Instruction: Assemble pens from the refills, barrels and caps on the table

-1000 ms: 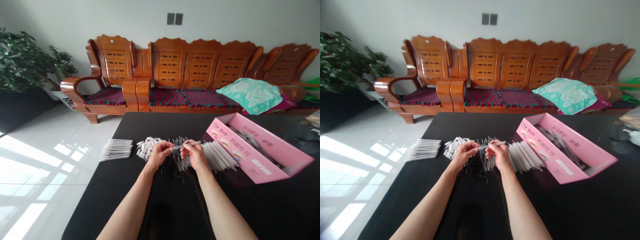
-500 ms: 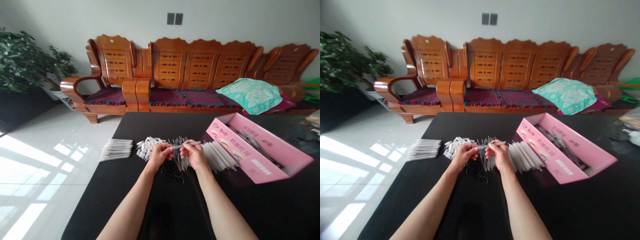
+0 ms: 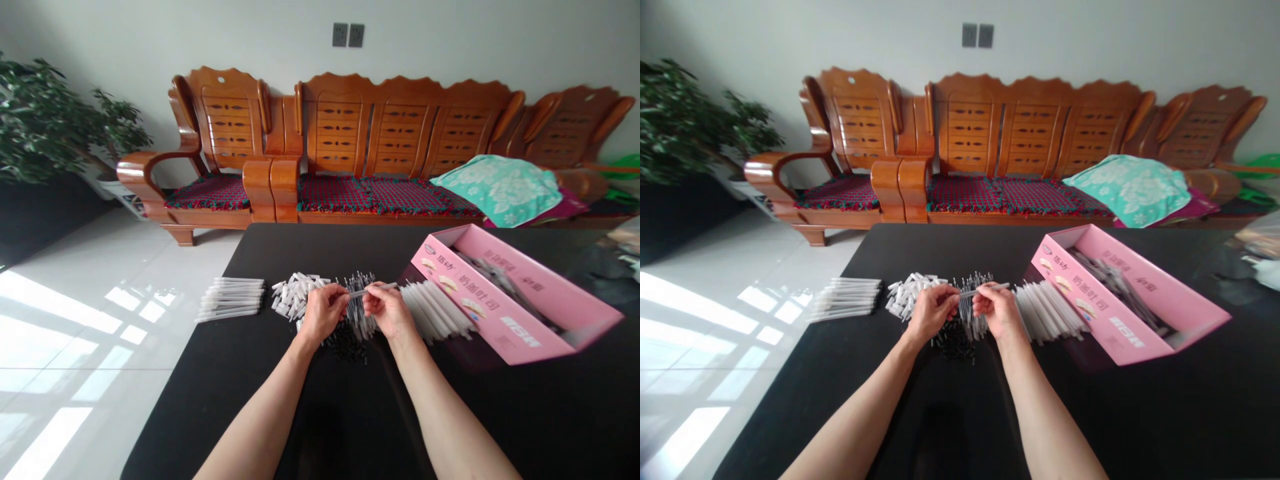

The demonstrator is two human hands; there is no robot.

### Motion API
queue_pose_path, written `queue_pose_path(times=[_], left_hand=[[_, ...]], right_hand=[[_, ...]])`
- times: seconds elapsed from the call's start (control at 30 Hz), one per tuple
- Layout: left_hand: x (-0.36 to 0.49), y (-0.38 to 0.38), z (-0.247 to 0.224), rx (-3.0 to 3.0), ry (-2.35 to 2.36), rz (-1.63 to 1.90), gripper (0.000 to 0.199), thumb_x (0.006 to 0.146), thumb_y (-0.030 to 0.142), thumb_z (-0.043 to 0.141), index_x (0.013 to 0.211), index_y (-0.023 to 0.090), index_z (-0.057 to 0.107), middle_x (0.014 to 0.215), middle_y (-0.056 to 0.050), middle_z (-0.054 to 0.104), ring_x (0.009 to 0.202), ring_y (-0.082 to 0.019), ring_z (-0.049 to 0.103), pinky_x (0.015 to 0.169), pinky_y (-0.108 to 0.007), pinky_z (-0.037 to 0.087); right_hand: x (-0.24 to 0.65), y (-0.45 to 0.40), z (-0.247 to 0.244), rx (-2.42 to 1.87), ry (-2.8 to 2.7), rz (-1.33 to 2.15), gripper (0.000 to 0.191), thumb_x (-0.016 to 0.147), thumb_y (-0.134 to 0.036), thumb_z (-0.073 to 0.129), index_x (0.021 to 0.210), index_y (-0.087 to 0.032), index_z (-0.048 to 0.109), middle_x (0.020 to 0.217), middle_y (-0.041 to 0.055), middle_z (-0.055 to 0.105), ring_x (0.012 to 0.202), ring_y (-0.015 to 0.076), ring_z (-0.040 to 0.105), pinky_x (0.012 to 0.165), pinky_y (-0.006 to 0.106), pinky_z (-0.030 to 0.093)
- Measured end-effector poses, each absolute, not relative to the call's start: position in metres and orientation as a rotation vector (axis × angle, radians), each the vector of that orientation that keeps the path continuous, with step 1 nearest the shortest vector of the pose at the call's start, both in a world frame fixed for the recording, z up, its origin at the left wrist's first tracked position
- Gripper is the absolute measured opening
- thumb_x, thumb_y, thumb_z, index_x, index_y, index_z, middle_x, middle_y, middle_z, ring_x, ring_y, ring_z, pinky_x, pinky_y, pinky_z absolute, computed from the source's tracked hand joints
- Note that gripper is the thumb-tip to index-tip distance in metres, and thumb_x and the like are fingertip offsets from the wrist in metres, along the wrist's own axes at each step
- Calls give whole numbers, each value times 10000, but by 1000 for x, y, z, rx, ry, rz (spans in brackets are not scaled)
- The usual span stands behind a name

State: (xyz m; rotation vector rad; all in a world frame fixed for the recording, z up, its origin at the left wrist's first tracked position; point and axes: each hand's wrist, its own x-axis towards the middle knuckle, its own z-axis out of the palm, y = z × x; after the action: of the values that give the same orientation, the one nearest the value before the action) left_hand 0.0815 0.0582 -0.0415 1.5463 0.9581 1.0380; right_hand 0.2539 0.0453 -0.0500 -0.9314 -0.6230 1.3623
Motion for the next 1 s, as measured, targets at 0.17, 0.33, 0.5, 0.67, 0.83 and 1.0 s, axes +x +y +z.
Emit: queue_pose_path(times=[0.17,0.33,0.5,0.67,0.83,1.0], left_hand=[[84,53,-35,1732,1051,1053,189,887,291,552,878,172,698,603,-3,617,514,-117,573,512,-210,439],[82,53,-33,1741,1048,1063,215,893,327,549,886,193,717,611,-11,631,536,-135,589,548,-230,448],[75,61,-35,1619,989,1076,224,862,354,587,924,185,719,629,-17,642,548,-152,611,534,-238,465],[35,83,-28,1461,1060,1323,216,811,344,644,914,160,690,619,8,597,525,-113,541,515,-212,432],[-50,104,-27,1343,1400,1632,299,828,420,594,911,148,687,677,4,595,579,-109,527,568,-211,430],[-109,103,-37,1304,2171,1534,299,869,365,474,878,201,724,716,-24,643,729,-186,585,686,-275,433]], right_hand=[[254,47,-55,-936,-549,1382,126,639,-192,778,699,-132,685,519,19,683,381,123,609,317,173,482],[251,46,-53,-930,-559,1368,156,640,-214,799,716,-147,680,537,13,695,396,124,623,340,180,511],[244,43,-46,-897,-660,1324,247,684,-309,815,825,-149,690,610,23,723,455,147,662,398,223,565],[248,43,-43,-855,-670,1267,310,743,-365,776,954,-157,684,630,22,724,475,150,661,410,243,562],[253,45,-44,-863,-674,1232,294,746,-362,767,947,-165,681,620,12,717,465,148,648,404,245,547],[248,43,-45,-887,-724,1242,284,763,-354,757,958,-164,679,623,16,713,469,153,647,408,253,545]])
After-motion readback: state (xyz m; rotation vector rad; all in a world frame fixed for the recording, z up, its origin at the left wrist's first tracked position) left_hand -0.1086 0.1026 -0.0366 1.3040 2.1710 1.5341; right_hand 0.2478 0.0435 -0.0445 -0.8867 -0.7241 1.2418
